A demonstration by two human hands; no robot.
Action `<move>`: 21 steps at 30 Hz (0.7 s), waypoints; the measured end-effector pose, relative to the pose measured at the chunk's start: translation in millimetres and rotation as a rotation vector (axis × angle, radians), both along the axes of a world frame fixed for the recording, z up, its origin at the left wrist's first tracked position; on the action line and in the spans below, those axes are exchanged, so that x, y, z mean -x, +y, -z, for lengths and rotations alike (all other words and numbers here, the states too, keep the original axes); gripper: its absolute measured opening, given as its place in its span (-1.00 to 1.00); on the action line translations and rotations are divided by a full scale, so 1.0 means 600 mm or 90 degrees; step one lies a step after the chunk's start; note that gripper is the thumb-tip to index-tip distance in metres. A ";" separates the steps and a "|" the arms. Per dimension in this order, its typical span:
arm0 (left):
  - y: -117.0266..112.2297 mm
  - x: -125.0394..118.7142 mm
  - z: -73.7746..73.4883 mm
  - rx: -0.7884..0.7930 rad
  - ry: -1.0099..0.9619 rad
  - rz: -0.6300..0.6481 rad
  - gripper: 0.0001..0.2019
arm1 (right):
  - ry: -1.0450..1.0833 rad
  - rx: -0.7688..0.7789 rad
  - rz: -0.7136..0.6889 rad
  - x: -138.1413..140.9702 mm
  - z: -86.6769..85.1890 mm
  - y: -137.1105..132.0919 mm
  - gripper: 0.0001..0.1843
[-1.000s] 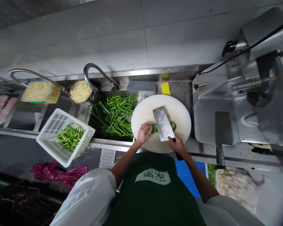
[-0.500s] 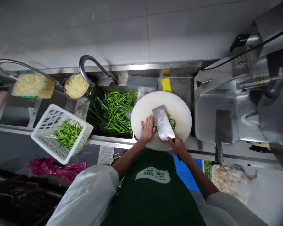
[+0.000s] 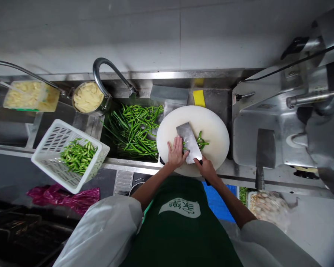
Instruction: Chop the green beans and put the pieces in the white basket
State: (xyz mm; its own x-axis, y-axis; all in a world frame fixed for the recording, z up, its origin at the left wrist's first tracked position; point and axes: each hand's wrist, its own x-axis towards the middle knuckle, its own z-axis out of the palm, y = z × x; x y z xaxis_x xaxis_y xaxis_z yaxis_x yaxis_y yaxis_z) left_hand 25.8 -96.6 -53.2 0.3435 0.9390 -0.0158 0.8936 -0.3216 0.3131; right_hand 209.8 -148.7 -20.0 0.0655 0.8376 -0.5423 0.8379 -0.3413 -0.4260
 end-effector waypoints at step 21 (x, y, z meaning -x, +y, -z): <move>0.017 0.046 -0.050 -0.031 -0.054 -0.079 -0.38 | 0.051 -0.147 0.198 -0.062 -0.029 -0.005 -0.43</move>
State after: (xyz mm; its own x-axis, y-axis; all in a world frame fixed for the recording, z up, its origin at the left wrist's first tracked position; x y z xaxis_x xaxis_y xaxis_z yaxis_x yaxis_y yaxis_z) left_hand -1.9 -86.4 -23.4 0.2227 0.9733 0.0551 0.8984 -0.2269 0.3759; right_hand 247.1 -151.4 -2.7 0.3006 0.8852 -0.3551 0.6710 -0.4609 -0.5808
